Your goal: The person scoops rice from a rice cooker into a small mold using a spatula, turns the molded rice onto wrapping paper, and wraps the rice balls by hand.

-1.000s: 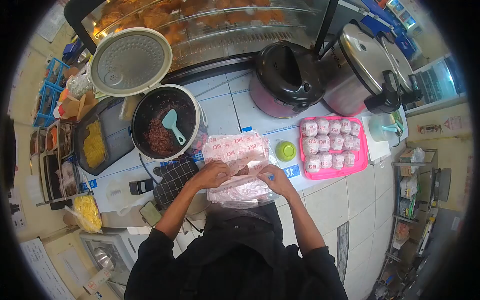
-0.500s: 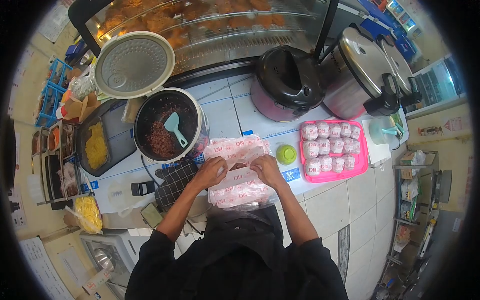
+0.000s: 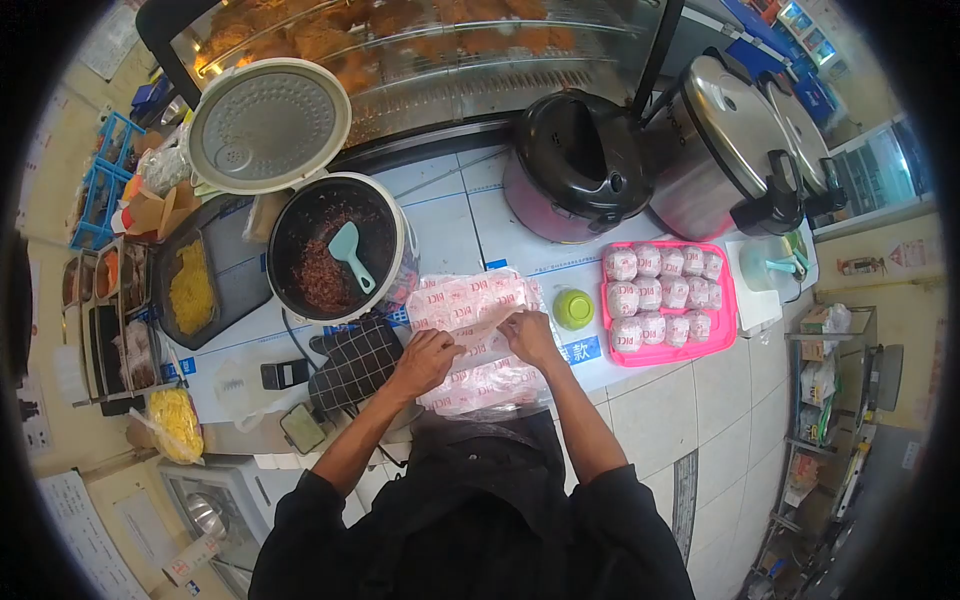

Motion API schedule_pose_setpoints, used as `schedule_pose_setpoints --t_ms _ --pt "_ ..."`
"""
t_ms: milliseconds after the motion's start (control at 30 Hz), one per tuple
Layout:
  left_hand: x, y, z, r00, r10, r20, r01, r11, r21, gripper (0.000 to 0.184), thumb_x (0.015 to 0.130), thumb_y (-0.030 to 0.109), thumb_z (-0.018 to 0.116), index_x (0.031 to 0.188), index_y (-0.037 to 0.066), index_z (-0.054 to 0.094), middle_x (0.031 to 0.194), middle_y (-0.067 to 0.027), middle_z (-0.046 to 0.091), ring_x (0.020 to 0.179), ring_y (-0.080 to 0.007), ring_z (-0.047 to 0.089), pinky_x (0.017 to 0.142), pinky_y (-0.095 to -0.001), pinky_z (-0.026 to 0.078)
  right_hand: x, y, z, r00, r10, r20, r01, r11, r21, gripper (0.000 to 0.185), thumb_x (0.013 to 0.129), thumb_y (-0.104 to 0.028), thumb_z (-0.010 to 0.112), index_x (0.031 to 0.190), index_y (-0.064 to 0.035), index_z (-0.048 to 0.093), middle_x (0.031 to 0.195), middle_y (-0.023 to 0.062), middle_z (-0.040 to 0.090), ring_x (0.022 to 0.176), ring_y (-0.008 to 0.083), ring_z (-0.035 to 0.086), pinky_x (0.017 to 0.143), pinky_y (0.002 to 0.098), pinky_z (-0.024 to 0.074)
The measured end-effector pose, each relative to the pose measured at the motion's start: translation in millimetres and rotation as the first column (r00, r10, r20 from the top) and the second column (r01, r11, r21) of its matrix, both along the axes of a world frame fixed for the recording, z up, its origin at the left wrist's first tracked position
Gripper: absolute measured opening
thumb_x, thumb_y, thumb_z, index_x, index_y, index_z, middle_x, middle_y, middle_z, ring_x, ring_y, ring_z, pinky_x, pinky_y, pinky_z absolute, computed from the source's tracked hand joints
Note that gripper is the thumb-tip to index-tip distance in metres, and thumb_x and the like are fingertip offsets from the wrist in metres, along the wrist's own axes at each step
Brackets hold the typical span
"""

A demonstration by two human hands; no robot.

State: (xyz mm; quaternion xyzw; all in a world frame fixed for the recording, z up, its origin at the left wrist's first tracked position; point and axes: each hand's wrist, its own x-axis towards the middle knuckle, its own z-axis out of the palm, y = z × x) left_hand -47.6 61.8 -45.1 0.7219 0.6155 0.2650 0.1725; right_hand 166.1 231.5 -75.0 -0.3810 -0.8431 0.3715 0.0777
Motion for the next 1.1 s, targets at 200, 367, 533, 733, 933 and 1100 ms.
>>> schedule_pose_setpoints --t_ms 200,367,533,733,933,1100 --pt "16.4 6.9 -2.0 0.996 0.090 0.005 -0.090 0.994 0.054 0.037 0.079 0.020 0.079 0.110 0.006 0.066 0.109 -0.0112 0.068 0.109 -0.0300 0.065 0.102 -0.0464 0.044 -4.3 -4.4 5.2 0.999 -0.038 -0.016 0.038 0.999 0.005 0.017 0.087 -0.017 0.074 0.093 -0.0015 0.077 0.096 0.0194 0.076 0.092 0.0388 0.072 0.085 0.0467 0.0550" --pt "31.5 19.1 -14.3 0.991 0.124 -0.056 -0.130 0.982 -0.136 0.050 0.076 0.030 0.085 0.114 0.007 0.063 0.109 -0.0132 0.070 0.111 -0.0313 0.065 0.102 -0.0472 0.043 -5.0 -7.8 8.5 0.992 -0.075 -0.099 0.077 0.997 0.018 0.023 0.086 -0.018 0.076 0.094 0.0036 0.076 0.095 0.0222 0.076 0.086 0.0410 0.073 0.080 0.0437 0.0561" --pt "32.6 22.5 -23.4 0.985 0.142 -0.097 -0.153 0.981 -0.116 0.036 0.080 0.023 0.082 0.112 0.013 0.069 0.103 -0.0079 0.071 0.106 -0.0279 0.066 0.096 -0.0438 0.046 4.8 -5.8 17.8 0.998 -0.046 -0.032 0.048 0.997 0.058 0.026 0.084 -0.010 0.077 0.108 -0.0008 0.074 0.109 0.0203 0.072 0.108 0.0395 0.068 0.096 0.0447 0.0501" --pt "33.3 20.1 -26.9 0.980 0.159 -0.116 -0.162 0.987 -0.011 0.026 0.077 0.014 0.077 0.103 0.015 0.073 0.102 -0.0040 0.070 0.099 -0.0250 0.065 0.093 -0.0418 0.047 13.1 -14.0 63.4 0.988 0.106 -0.108 -0.046 0.891 0.452 0.054 0.084 -0.005 0.070 0.136 -0.0141 0.059 0.138 0.0126 0.057 0.136 0.0354 0.047 0.117 0.0564 0.0312" --pt "28.8 16.7 -25.2 0.986 0.121 -0.117 -0.114 0.991 0.068 0.023 0.075 0.006 0.069 0.096 0.014 0.073 0.100 -0.0032 0.068 0.098 -0.0234 0.064 0.093 -0.0405 0.047 10.7 -13.7 54.4 0.891 0.432 0.143 -0.440 0.739 0.511 0.041 0.082 -0.003 0.065 0.121 -0.0151 0.067 0.120 0.0042 0.064 0.131 0.0269 0.053 0.123 0.0578 0.0268" --pt "30.2 13.2 -22.7 0.985 0.108 -0.132 -0.100 0.993 0.067 0.012 0.084 0.010 0.063 0.094 0.012 0.070 0.099 -0.0054 0.067 0.099 -0.0238 0.064 0.096 -0.0411 0.046 25.0 -11.7 22.6 0.898 0.425 0.117 -0.414 0.721 0.556 0.026 0.079 -0.005 0.067 0.103 -0.0146 0.070 0.108 0.0004 0.066 0.116 0.0212 0.059 0.116 0.0537 0.0338"
